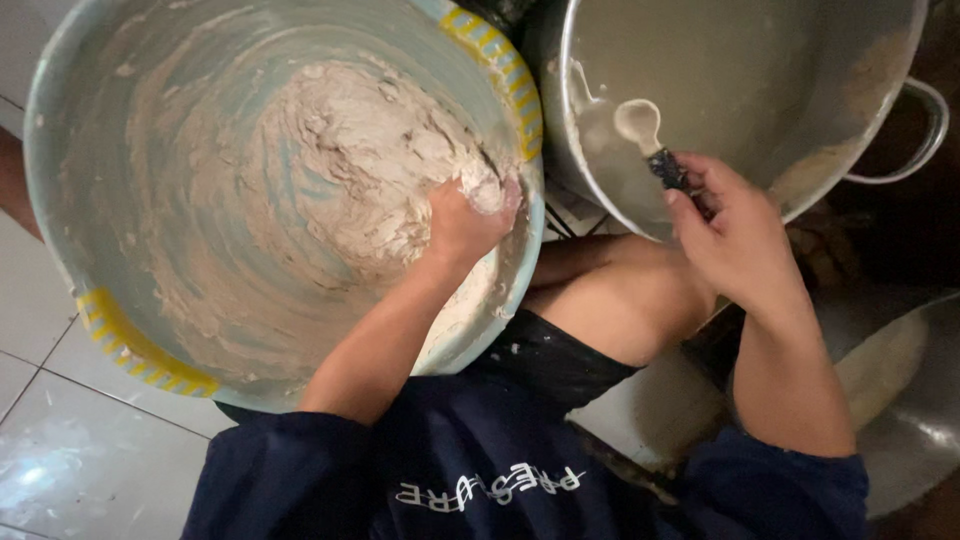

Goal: The person sits on the floor with a large basin of dough on their lap. They scoop portions of dough with a hand scoop, dip the scoop in a water-filled basin, and roll the dough into balls by hand, placing formed dough balls aside.

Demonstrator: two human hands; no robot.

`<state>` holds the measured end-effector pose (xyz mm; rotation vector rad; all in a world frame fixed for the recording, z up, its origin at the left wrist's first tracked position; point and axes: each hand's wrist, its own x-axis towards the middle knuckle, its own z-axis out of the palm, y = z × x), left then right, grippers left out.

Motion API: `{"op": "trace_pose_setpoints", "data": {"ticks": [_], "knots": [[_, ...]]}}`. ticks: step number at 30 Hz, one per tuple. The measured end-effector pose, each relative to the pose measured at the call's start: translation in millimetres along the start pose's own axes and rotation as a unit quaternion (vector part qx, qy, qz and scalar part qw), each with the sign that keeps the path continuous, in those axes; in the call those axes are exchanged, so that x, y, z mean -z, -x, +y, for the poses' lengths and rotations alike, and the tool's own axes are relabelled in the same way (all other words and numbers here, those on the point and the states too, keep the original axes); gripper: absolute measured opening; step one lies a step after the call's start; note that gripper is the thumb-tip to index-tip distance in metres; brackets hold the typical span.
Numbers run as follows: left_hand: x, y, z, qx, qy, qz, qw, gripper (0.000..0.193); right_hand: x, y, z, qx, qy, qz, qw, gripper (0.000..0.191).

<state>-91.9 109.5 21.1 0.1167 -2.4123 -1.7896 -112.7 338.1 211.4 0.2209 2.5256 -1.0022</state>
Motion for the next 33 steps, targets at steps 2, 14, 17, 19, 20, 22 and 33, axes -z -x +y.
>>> {"op": "trace_pose_setpoints", "data": {"ticks": [2, 14, 17, 19, 20, 22, 33], "knots": [[1, 1, 9, -0.027, 0.021, -0.013, 0.999, 0.013, -3, 9, -4, -0.062, -0.038, -0.052, 0.996, 0.039], [-5, -3, 21, 0.018, -0.058, -0.096, 0.994, 0.030, -41, 13, -18, -0.074, -0.164, -0.217, 0.959, 0.045], [0, -3, -1, -0.036, -0.165, -0.095, 0.981, 0.018, -32, 9, -4, -0.082, -0.213, -0.223, 0.948, 0.047], [3, 3, -12, 0.022, -0.228, -0.057, 0.972, 0.029, -18, 10, 3, -0.062, -0.225, -0.210, 0.950, 0.046], [2, 8, -15, 0.053, -0.258, -0.040, 0.964, 0.034, -12, 9, 6, -0.055, -0.206, -0.189, 0.959, 0.046], [0, 16, -17, 0.029, -0.216, -0.002, 0.976, 0.035, -3, 5, 9, -0.041, -0.169, -0.149, 0.973, 0.045], [1, 14, 14, 0.012, 0.041, 0.001, 0.999, 0.015, 5, 3, -8, -0.015, 0.073, 0.001, 0.997, 0.038]]}}
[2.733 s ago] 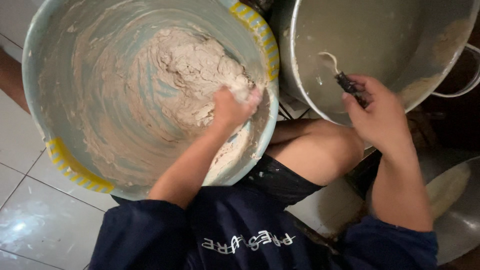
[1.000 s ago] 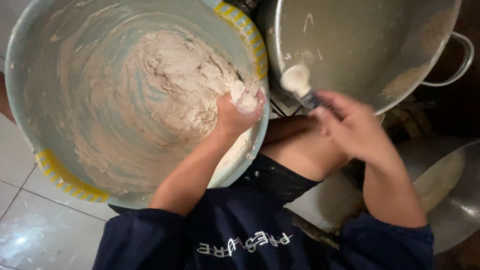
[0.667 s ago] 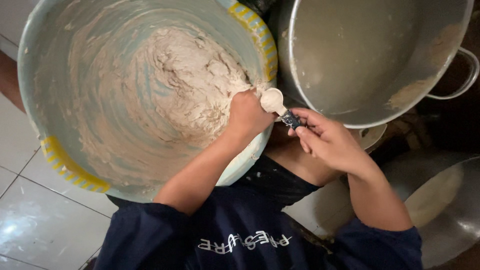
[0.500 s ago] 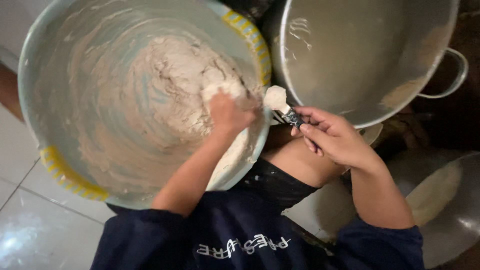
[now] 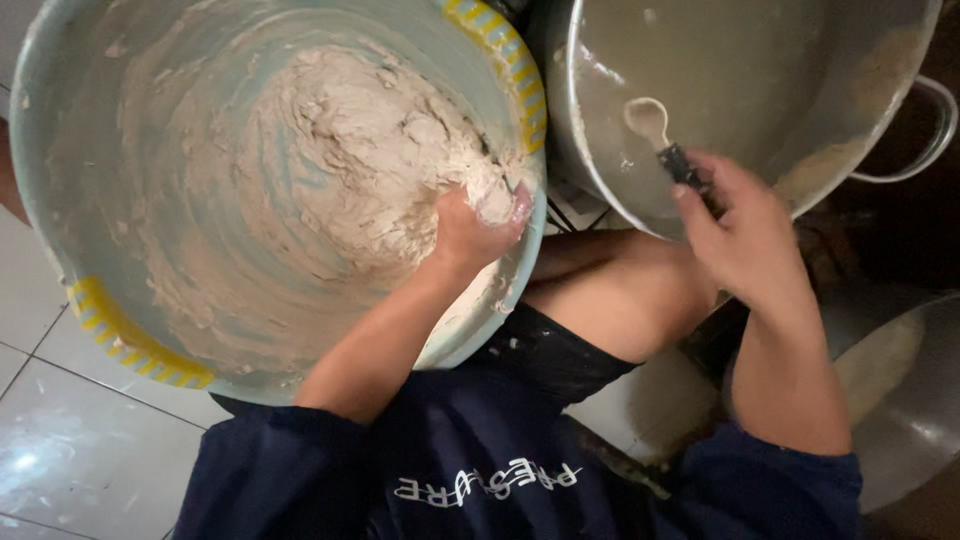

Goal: The person sits on the floor with a large basin of dough on their lap. They scoop portions of dough with a hand scoop, dip the scoop in a water-filled basin, and roll the dough into balls by hand, placing formed dough balls aside.

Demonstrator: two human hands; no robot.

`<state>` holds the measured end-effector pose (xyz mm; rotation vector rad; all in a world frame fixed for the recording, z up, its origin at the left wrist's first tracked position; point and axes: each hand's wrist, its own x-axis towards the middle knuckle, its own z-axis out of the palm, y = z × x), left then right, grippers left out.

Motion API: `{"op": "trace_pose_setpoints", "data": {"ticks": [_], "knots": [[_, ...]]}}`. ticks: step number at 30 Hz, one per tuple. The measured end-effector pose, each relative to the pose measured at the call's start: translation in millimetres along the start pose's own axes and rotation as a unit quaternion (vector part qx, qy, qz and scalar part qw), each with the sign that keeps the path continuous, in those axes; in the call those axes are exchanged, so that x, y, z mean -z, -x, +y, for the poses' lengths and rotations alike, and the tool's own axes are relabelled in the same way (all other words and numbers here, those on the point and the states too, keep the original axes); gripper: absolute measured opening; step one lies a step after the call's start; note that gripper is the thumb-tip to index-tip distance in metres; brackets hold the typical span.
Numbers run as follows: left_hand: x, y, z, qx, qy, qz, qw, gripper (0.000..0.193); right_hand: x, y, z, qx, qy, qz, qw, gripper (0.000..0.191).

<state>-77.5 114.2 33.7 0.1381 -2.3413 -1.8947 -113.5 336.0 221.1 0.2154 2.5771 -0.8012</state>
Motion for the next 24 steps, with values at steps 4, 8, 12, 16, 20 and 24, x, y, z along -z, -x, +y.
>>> {"op": "trace_pose_setpoints", "data": {"ticks": [4, 8, 12, 16, 20, 24], "knots": [[-2, -3, 12, -0.088, 0.007, -0.027, 0.996, 0.013, -19, 23, -9, -0.064, -0.053, -0.110, 0.990, 0.047], [-2, -8, 16, -0.076, 0.001, -0.053, 0.996, 0.013, -45, 31, -18, 0.178, 0.047, -0.049, 0.982, 0.043], [-6, -9, 19, 0.000, -0.060, -0.122, 0.991, 0.019, -57, 19, -12, 0.058, -0.144, -0.159, 0.975, 0.044], [10, -21, 11, 0.012, -0.220, -0.159, 0.962, 0.021, -60, 4, -6, -0.040, -0.259, -0.243, 0.934, 0.046], [66, -39, -23, 0.265, -0.257, -0.188, 0.910, 0.032, -46, -4, 0, -0.039, -0.285, -0.256, 0.923, 0.048], [109, -27, -65, 0.281, -0.032, 0.188, 0.940, 0.028, -22, -20, 14, -0.056, -0.265, -0.192, 0.943, 0.048]]}}
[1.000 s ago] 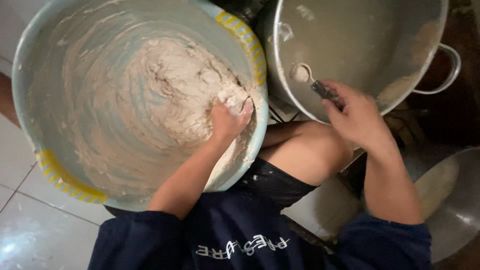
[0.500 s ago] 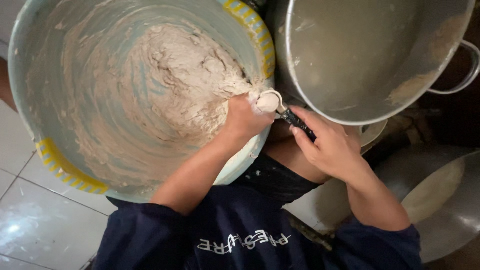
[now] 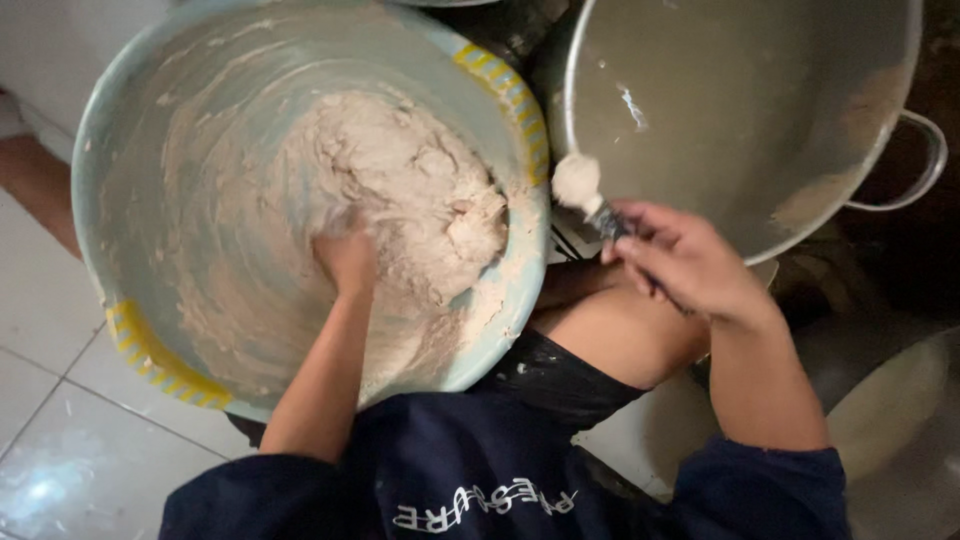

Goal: The person sits on the floor with a large basin of dough on their lap. They scoop portions of dough with a hand scoop, dip the scoop in a water-filled basin, and roll the dough into balls by hand, placing formed dough balls aside.

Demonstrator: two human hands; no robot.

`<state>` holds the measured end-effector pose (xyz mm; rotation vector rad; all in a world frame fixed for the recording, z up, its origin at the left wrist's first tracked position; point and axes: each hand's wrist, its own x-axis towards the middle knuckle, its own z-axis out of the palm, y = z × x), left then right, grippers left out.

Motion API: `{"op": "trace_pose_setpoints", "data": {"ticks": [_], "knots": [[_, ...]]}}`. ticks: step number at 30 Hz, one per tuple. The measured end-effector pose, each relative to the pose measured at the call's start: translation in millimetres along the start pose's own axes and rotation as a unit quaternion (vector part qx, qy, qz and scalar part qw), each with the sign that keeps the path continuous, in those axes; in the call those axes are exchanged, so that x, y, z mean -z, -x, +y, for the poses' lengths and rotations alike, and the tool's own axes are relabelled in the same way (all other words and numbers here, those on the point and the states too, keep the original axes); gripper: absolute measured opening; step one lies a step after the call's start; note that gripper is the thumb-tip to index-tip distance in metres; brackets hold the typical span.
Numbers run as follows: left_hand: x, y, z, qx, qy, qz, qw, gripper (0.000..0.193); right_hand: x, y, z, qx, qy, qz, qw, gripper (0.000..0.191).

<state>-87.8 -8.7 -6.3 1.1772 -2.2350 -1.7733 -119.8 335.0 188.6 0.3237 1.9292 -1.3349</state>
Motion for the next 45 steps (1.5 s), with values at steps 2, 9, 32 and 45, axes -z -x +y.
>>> {"op": "trace_pose_setpoints", "data": {"ticks": [2, 9, 32, 45], "knots": [[-10, 4, -16, 0.052, -0.085, 0.022, 0.995, 0.027, 14, -8, 1, -0.004, 0.010, 0.045, 0.999, 0.048], [-51, 43, 0, -0.131, -0.036, -0.137, 0.981, 0.038, 21, -35, 2, 0.139, 0.410, 0.266, 0.861, 0.048], [-87, 88, 67, -0.168, -0.183, -0.283, 0.926, 0.030, -60, 29, -18, 0.040, 0.107, 0.029, 0.993, 0.042], [-74, 78, 29, -0.274, -0.016, -0.152, 0.949, 0.022, -8, 25, -31, 0.131, 0.383, 0.219, 0.888, 0.039]]}}
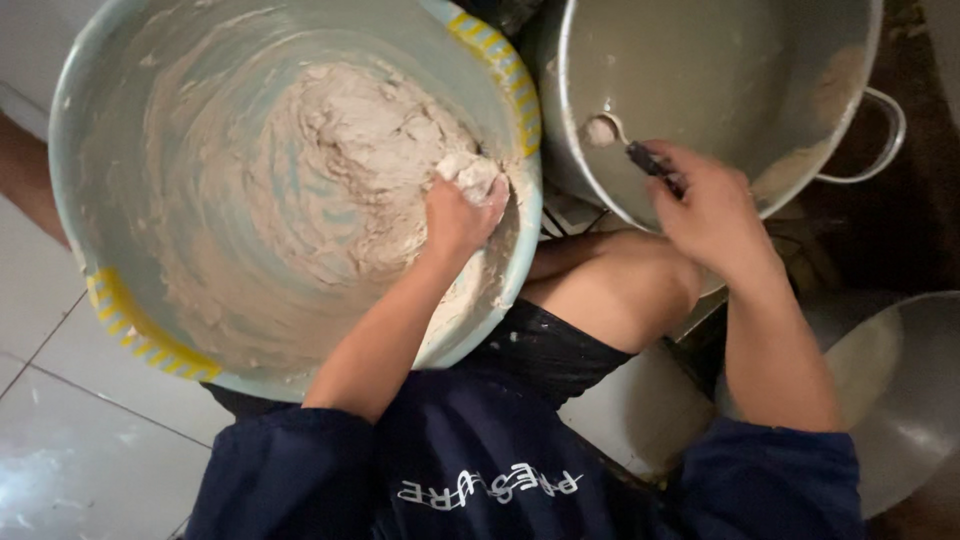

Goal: The person sits on the floor with a large basin of dough on their lap. They scoop portions of dough with a hand scoop, dip the scoop in a water-filled basin, and roll the dough into balls by hand, placing formed dough balls aside.

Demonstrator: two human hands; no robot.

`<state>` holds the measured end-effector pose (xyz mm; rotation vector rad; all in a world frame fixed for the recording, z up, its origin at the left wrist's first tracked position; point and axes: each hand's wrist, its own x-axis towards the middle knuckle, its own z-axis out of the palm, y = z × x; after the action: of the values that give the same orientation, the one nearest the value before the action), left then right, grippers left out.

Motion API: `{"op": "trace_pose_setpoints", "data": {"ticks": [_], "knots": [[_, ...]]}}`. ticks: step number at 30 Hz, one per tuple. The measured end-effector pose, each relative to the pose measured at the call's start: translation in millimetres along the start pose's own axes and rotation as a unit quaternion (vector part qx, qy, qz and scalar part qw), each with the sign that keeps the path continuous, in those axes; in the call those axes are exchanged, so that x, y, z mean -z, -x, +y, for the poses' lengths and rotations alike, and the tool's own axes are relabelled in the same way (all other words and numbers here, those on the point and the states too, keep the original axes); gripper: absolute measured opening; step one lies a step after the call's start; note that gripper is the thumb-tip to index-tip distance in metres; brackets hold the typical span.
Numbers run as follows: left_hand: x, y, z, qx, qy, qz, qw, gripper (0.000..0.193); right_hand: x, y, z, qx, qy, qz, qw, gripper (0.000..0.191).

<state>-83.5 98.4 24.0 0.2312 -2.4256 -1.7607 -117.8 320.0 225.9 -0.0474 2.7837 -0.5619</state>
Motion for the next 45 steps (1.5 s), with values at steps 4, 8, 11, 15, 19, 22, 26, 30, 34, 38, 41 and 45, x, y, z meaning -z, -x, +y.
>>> {"op": "trace_pose_setpoints", "data": {"ticks": [4, 8, 11, 15, 19, 22, 26, 30, 34, 38, 41, 45], "knots": [[0, 2, 3, -0.063, 0.009, 0.017, 0.998, 0.013, -1, 4, -3, -0.091, -0.064, 0.004, 0.994, 0.038], [2, 8, 23, 0.002, 0.041, -0.007, 0.999, 0.021, -9, 25, -12, -0.093, -0.186, -0.131, 0.969, 0.043], [5, 9, 33, -0.045, 0.134, -0.058, 0.988, 0.023, -28, 38, -25, 0.027, -0.066, -0.112, 0.991, 0.047], [0, 6, 32, -0.023, 0.014, -0.091, 0.995, 0.018, -47, 37, -36, 0.090, -0.139, -0.110, 0.980, 0.046], [-9, 2, 22, 0.053, -0.067, -0.140, 0.986, 0.017, -48, 20, -32, -0.129, -0.333, -0.252, 0.899, 0.047], [8, -23, 5, 0.082, -0.207, -0.224, 0.949, 0.021, -45, 9, -26, -0.123, -0.355, -0.265, 0.888, 0.047], [65, -92, -41, 0.142, -0.285, -0.073, 0.945, 0.081, -31, -6, -13, -0.139, -0.379, -0.217, 0.889, 0.050], [85, -117, -66, 0.269, -0.318, 0.071, 0.907, 0.080, -23, -23, 7, -0.175, -0.330, -0.102, 0.922, 0.049], [54, -83, -61, 0.216, -0.242, 0.011, 0.946, 0.063, -28, -48, 31, 0.027, -0.015, 0.051, 0.998, 0.045], [32, -48, -35, 0.127, 0.007, -0.111, 0.986, 0.058, -32, -63, 42, -0.008, 0.056, 0.057, 0.997, 0.041], [18, -38, -8, 0.019, -0.157, -0.191, 0.969, 0.033, -29, -58, 40, -0.006, 0.054, 0.080, 0.995, 0.034], [5, -28, 24, 0.037, 0.142, -0.040, 0.988, 0.038, -21, -31, 25, -0.113, -0.169, 0.034, 0.978, 0.031]]}}
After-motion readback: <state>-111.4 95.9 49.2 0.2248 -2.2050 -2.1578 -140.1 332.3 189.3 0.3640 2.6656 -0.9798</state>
